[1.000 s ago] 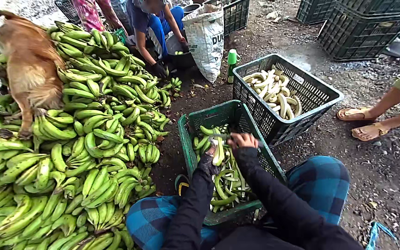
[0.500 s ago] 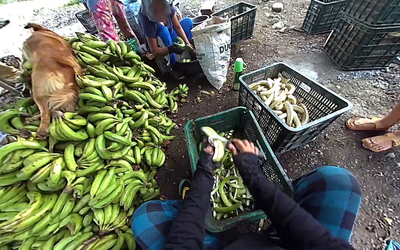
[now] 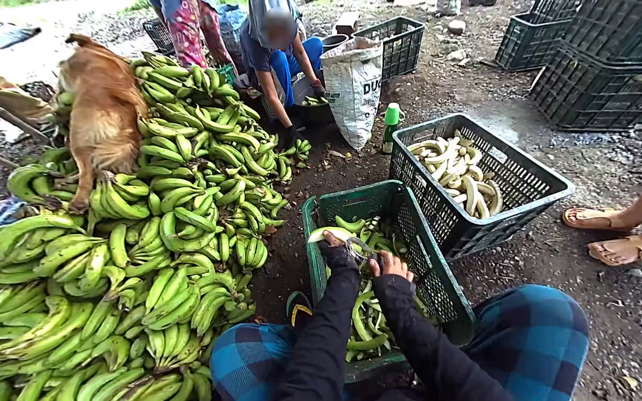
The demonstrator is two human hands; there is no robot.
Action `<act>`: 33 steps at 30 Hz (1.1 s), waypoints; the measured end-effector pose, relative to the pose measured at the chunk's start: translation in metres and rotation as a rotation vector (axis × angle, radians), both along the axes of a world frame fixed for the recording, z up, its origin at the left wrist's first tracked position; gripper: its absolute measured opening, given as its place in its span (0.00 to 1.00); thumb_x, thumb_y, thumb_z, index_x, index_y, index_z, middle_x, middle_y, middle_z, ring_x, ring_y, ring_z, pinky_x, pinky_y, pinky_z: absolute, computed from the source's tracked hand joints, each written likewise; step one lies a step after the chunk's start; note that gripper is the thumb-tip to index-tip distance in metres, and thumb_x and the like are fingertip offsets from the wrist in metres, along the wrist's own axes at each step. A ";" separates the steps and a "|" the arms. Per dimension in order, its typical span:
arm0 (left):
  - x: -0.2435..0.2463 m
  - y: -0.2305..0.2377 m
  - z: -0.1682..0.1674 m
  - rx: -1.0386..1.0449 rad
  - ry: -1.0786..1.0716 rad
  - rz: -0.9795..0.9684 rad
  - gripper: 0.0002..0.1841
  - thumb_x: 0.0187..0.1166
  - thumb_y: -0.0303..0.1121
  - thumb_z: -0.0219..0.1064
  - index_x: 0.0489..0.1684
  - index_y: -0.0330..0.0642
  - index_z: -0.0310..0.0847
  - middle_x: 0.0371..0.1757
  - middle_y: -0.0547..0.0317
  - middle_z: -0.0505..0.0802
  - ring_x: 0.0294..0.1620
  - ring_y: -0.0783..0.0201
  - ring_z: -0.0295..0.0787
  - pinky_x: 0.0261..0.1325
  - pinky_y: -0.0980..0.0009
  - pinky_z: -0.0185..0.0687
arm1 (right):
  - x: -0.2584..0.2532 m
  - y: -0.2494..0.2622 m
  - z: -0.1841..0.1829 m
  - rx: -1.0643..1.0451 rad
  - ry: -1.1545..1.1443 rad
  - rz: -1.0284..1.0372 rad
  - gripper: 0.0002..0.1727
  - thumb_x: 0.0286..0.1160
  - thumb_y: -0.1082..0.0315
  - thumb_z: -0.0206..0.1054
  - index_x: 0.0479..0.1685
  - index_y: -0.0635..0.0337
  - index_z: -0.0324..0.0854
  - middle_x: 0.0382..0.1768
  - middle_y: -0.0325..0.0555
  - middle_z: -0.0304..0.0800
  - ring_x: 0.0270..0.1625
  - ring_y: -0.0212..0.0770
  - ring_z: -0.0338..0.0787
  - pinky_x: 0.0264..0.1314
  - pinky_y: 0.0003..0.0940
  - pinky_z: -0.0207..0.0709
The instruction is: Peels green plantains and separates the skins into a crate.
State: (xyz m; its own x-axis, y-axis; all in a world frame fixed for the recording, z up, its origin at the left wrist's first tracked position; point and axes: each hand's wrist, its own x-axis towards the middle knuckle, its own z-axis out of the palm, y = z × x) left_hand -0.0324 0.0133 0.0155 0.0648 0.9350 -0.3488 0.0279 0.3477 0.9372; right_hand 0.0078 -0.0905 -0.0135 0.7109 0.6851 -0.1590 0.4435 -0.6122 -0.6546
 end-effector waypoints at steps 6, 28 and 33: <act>-0.043 0.020 -0.007 0.463 0.276 -1.121 0.25 0.86 0.36 0.55 0.76 0.28 0.73 0.68 0.38 0.88 0.71 0.57 0.84 0.79 0.57 0.72 | 0.093 0.048 0.056 -0.024 -0.174 0.321 0.25 0.92 0.45 0.52 0.71 0.46 0.87 0.66 0.56 0.91 0.75 0.61 0.82 0.82 0.69 0.57; -0.019 -0.016 -0.019 0.124 -0.405 -0.598 0.18 0.90 0.29 0.40 0.57 0.29 0.77 0.28 0.66 0.90 0.29 0.77 0.86 0.40 0.79 0.85 | 0.096 0.051 0.025 -0.109 0.126 0.276 0.30 0.97 0.50 0.41 0.77 0.63 0.77 0.73 0.67 0.83 0.80 0.65 0.79 0.84 0.67 0.62; -0.027 0.009 -0.057 -0.069 -0.771 -0.527 0.27 0.92 0.43 0.28 0.48 0.41 0.77 0.31 0.62 0.91 0.31 0.70 0.88 0.38 0.74 0.86 | 0.097 0.031 -0.005 0.117 0.006 0.247 0.23 0.92 0.57 0.54 0.77 0.56 0.80 0.68 0.65 0.87 0.76 0.68 0.80 0.78 0.73 0.63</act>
